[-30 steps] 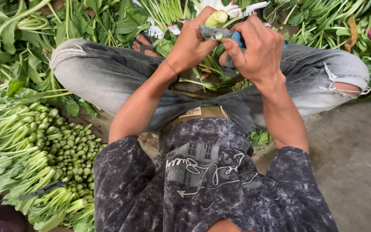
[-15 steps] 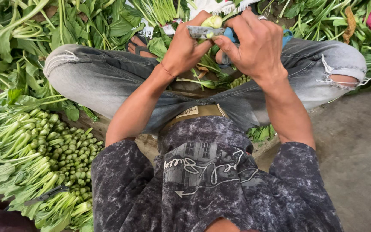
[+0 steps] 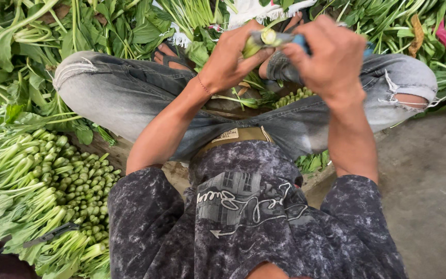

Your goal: The person sits on the floor of a produce workspace surrounded by piles of leafy green vegetables. They pick up bunches of greens, use a small knife to cut off the root ends and strip outer leaves, and place the trimmed bunches onto a growing pile of finished vegetables.

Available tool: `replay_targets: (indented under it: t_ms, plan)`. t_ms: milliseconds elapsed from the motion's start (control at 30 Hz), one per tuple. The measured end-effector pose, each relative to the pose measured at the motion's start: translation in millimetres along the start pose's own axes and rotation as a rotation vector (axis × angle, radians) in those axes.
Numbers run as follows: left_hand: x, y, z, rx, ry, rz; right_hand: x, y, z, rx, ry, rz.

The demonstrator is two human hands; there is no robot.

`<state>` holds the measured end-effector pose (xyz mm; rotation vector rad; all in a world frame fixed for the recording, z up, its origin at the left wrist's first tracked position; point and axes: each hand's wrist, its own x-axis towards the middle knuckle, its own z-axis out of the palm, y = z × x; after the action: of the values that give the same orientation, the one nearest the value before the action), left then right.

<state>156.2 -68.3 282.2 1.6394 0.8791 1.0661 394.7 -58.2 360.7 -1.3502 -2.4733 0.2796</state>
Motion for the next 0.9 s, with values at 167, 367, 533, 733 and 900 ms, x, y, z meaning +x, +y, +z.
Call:
replay_targets:
  t_ms: [167,367,533,733,900]
  plan:
    - [-3,6,-2,0.062,0.014,0.08,-17,42,-15,0.007,0.024,0.109]
    - [-4,3,1,0.047,-0.036,0.004,-30,46,-6,0.52,-0.134,0.238]
    - [-17,-9,15,-0.06,-0.151,-0.147,-24,5,15,0.734,-0.167,0.383]
    - [-8,-6,39,0.02,-0.195,-0.139,-17,-18,22,0.789,-0.202,0.417]
    - [-1,2,44,0.034,-0.284,-0.144,-44,-2,9,1.043,0.197,0.348]
